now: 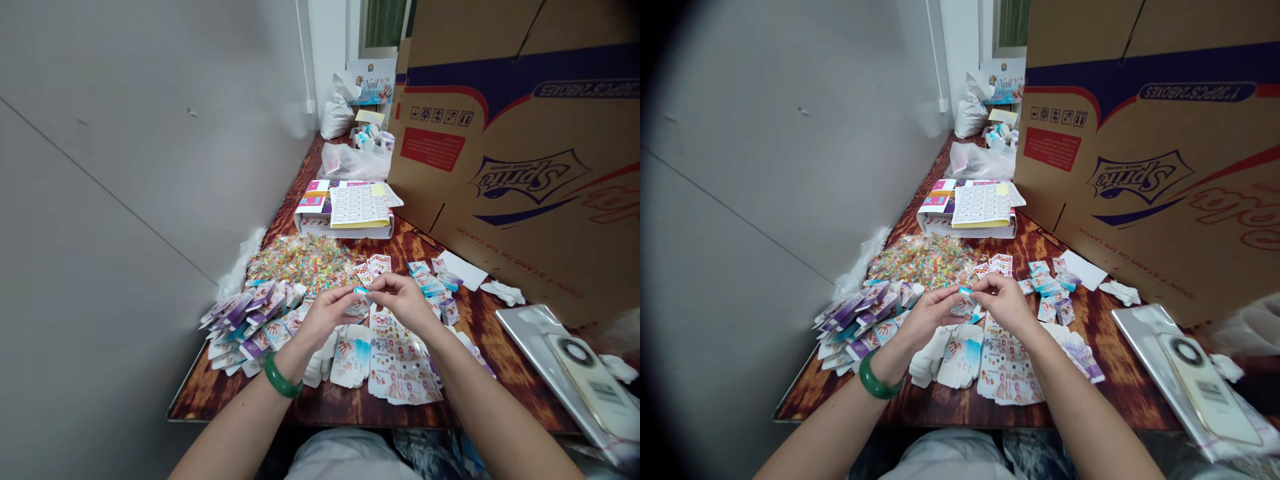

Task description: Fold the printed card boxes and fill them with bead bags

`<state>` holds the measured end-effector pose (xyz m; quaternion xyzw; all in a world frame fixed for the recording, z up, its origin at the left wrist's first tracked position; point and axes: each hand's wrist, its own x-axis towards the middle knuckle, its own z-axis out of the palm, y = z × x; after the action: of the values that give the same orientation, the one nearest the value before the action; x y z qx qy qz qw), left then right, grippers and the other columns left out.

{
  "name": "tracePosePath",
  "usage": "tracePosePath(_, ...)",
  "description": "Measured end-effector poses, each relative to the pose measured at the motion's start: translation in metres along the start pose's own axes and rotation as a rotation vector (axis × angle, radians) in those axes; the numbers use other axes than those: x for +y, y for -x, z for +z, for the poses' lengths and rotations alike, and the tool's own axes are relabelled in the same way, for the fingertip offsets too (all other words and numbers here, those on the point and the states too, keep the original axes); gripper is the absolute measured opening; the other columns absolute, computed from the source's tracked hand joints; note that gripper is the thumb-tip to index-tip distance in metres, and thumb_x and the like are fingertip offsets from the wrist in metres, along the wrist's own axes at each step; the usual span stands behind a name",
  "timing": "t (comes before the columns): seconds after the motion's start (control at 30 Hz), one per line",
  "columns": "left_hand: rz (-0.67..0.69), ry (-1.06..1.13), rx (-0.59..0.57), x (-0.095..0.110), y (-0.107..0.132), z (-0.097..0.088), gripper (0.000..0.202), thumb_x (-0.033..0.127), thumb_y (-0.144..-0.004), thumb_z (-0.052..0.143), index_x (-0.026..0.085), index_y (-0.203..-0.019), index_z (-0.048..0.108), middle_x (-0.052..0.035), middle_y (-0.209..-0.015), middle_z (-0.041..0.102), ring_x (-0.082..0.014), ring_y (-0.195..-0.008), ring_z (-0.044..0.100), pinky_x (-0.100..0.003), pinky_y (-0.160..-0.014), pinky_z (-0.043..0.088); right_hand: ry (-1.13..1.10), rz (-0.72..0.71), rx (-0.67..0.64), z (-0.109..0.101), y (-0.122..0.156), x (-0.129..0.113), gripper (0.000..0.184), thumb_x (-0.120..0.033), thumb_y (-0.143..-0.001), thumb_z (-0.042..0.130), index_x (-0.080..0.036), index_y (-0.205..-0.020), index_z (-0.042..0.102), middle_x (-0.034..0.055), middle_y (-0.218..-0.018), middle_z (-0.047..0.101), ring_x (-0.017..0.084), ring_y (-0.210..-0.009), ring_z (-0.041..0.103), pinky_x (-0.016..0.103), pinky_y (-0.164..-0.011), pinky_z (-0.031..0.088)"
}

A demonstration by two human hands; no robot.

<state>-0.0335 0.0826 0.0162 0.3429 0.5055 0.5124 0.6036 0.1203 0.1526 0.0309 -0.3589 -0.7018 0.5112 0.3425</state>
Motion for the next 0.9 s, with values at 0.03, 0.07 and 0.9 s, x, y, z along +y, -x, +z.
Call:
tracePosePath(0.03,0.003,-0.007,-0.006,0.000,0.000,-0.001,0.033,0.038,-0.070,0.069,0.019,-0.098,0.067,-0.0056,-0.099,0.066,-0.0154,-0.077,0.063,-0.029,-0.069,0.054,-0.028,0.037,-0.012,0.000,-0.001,0.000,0.013,-0.027,-0.067,0.066,-0.017,-0.064,0.059,-0.0020,-0.057,0.056,0.011,-0.049,0.051,0.025,-0.048,0.042)
tracePosePath(0.07,0.007,-0.011,-0.012,0.000,0.000,-0.002,0.034,0.038,-0.070,0.069,0.019,-0.099,0.067,-0.0057,-0.100,0.066,-0.0160,-0.078,0.064,-0.029,-0.070,0.054,-0.037,0.056,-0.020,0.000,-0.001,0.000,0.013,-0.027,-0.066,0.066,-0.017,-0.063,0.058,-0.0022,-0.056,0.056,0.011,-0.048,0.050,0.024,-0.047,0.041)
tracePosePath(0.9,0.055,-0.014,0.108,-0.009,-0.004,-0.001,0.030,0.037,-0.069,0.070,0.019,-0.093,0.068,-0.0041,-0.094,0.067,-0.0183,-0.086,0.062,-0.029,-0.072,0.054,0.252,-0.148,-0.034,0.006,-0.007,0.006,0.010,-0.012,-0.072,0.057,-0.017,-0.063,0.056,0.0004,-0.068,0.054,0.013,-0.062,0.053,0.025,-0.058,0.041)
